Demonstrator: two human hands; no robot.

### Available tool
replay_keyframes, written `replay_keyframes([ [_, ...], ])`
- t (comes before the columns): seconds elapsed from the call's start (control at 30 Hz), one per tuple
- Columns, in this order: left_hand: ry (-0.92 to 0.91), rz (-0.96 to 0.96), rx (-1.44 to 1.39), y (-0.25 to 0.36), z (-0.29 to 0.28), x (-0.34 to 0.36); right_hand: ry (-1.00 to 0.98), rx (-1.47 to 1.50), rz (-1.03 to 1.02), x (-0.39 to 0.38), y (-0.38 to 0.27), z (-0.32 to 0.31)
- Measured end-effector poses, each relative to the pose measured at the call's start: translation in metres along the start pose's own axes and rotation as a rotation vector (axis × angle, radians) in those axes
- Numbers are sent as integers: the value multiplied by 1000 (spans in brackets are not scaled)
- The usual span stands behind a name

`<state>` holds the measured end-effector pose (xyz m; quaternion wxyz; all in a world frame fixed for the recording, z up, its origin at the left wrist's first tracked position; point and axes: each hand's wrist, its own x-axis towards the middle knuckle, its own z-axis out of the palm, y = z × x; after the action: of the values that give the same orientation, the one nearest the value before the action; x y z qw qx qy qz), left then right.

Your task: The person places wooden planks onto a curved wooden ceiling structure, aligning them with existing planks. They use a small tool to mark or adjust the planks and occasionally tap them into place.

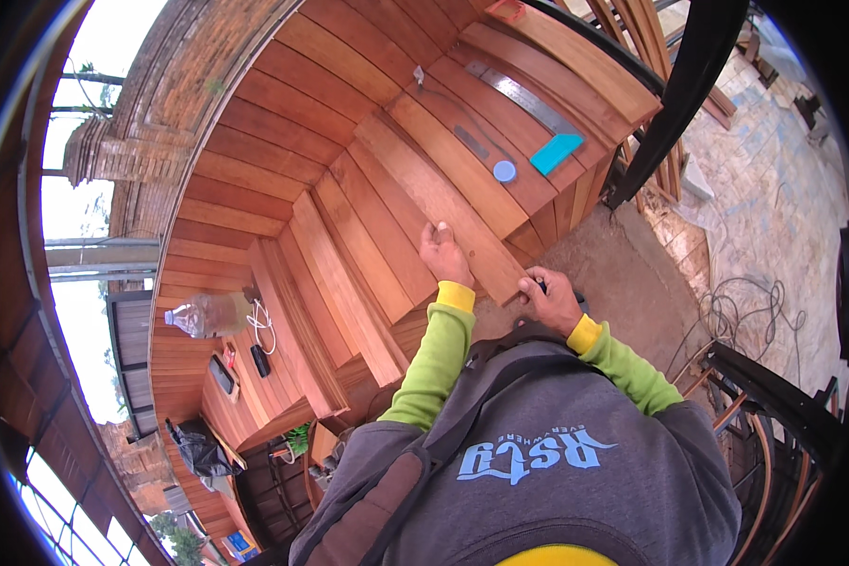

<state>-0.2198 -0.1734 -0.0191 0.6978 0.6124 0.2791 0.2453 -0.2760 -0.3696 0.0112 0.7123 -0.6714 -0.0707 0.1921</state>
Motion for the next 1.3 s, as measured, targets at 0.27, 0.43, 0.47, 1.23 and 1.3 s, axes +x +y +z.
replay_keyframes([
  [0.27,-22,-13,-44,7,5,-5,25,75,11,1,8,-1],
  [0.43,20,-6,6,14,9,-12,6,27,0,-2,12,-1],
  [0.47,10,-8,-16,13,9,-12,7,28,-1,-2,13,-2],
  [1.23,-547,676,1087,84,-33,-81,-12,210,186,-1,13,1],
  [1.3,-614,677,1131,88,-32,-89,-16,212,172,0,18,2],
])
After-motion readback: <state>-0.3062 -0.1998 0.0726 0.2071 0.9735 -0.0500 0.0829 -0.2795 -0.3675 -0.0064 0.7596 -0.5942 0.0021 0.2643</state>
